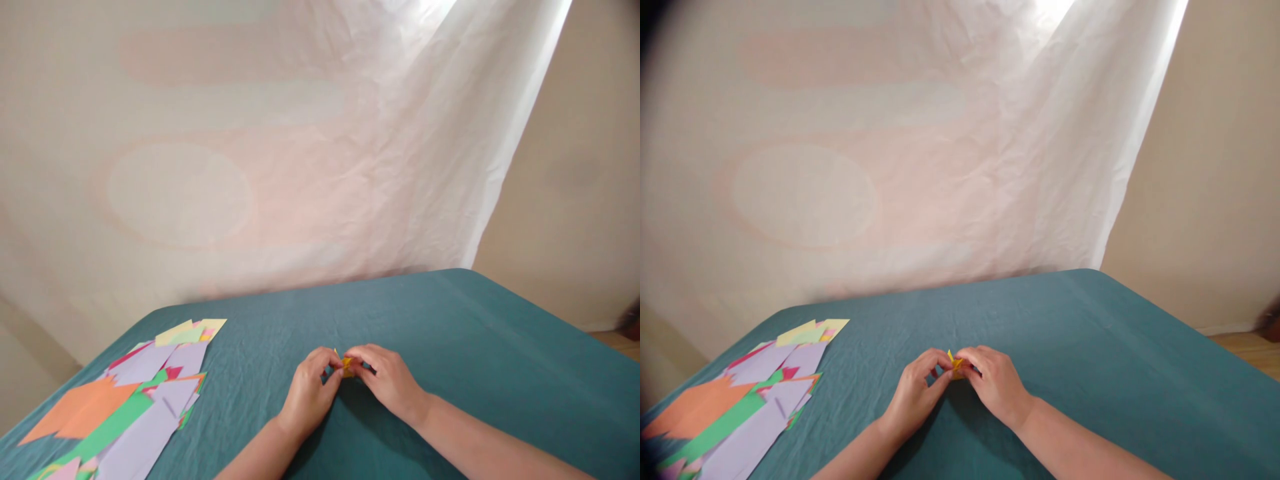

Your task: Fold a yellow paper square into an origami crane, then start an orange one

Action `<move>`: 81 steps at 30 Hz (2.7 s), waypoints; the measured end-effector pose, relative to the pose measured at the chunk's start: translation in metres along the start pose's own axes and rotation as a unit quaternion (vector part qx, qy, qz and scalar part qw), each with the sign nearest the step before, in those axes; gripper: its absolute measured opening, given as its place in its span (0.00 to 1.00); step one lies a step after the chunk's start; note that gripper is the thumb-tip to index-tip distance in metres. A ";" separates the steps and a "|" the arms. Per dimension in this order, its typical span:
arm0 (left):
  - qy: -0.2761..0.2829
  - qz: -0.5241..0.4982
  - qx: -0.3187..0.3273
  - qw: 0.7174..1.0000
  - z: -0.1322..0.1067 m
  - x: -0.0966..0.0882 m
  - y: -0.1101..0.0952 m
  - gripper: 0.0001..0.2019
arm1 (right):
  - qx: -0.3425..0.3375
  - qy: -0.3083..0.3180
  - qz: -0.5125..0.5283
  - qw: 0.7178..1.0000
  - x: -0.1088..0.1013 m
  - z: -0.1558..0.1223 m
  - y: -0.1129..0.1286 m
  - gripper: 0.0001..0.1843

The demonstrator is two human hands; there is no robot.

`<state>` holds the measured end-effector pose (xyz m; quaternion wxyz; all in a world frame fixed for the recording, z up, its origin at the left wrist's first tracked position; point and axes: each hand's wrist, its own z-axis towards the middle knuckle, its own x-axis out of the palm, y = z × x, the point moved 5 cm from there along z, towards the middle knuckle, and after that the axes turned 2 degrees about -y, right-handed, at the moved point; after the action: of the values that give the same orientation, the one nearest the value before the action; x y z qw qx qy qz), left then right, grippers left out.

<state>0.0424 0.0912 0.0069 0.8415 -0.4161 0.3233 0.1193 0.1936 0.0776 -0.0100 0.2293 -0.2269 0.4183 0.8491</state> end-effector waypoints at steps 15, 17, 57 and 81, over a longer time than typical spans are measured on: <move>-0.006 0.004 0.005 1.000 0.001 -0.003 0.002 0.05 | 0.061 0.011 0.027 0.998 -0.002 0.002 -0.010 0.06; -0.003 0.007 0.009 1.000 0.000 -0.003 0.001 0.05 | 0.074 0.011 0.030 0.997 -0.001 0.002 -0.012 0.07; 0.018 -0.037 0.015 0.999 0.003 0.001 -0.002 0.05 | -0.030 -0.001 0.018 0.999 -0.001 0.004 0.008 0.07; 0.005 -0.005 -0.048 0.999 0.005 0.004 0.010 0.04 | 0.106 0.011 0.081 0.991 0.006 0.003 -0.015 0.05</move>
<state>0.0433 0.1007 0.0001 0.8194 -0.4581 0.3196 0.1288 0.1968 0.0894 -0.0215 0.1777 -0.1762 0.5258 0.8129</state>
